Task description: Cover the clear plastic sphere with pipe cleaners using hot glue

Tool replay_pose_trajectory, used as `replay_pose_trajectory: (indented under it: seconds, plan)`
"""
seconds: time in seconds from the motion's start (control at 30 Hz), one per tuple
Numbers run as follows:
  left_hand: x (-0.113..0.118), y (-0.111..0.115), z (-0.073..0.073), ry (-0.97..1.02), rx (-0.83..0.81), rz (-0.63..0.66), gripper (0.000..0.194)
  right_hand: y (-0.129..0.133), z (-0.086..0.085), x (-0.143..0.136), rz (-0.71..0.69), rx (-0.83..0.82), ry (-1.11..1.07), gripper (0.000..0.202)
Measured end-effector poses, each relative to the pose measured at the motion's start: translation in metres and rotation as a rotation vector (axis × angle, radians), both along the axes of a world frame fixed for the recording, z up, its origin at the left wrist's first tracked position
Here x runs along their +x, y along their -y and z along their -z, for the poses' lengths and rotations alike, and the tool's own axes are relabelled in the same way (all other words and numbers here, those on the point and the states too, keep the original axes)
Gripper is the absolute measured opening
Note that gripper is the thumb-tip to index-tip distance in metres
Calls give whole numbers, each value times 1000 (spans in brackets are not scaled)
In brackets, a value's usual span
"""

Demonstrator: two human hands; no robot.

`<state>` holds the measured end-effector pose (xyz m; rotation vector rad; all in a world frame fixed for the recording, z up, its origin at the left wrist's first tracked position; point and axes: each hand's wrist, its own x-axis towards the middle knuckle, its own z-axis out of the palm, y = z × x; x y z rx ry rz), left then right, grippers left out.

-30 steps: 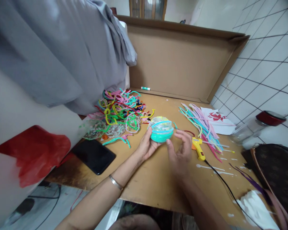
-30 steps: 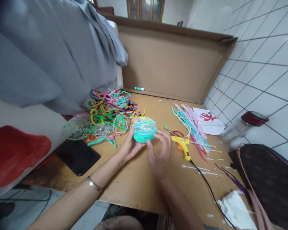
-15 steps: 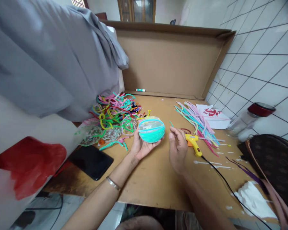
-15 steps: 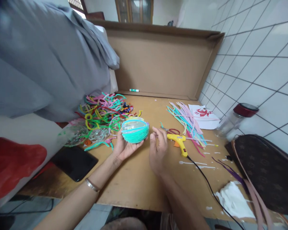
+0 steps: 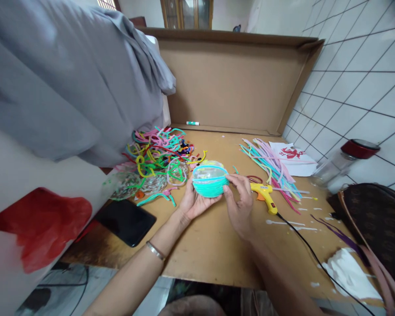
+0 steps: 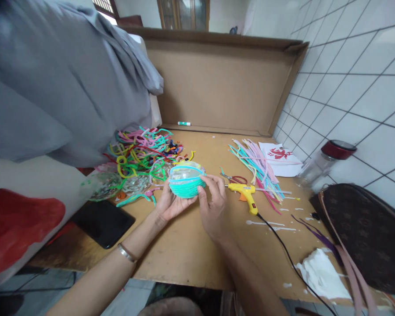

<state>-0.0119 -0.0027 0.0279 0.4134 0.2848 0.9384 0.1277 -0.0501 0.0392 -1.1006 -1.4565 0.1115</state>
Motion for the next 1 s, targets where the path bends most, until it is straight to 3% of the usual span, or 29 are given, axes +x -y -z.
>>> replay_pose_trajectory:
  seconds: [0.13, 0.33, 0.5, 0.7, 1.0]
  plan:
    - [2, -1, 3, -33, 47, 10, 60, 0, -1, 1, 70, 64, 14, 21]
    - [12, 1, 11, -59, 108, 54, 56, 1, 0, 0, 37, 78, 169, 49]
    - [14, 3, 12, -42, 145, 61, 54, -1, 4, 0, 29, 39, 192, 45]
    - [13, 3, 9, -7, 154, 49, 64, -3, 4, 0, 70, 69, 215, 44]
    - [14, 0, 12, -160, 98, -55, 51, -6, 4, 4, 39, 14, 211, 34]
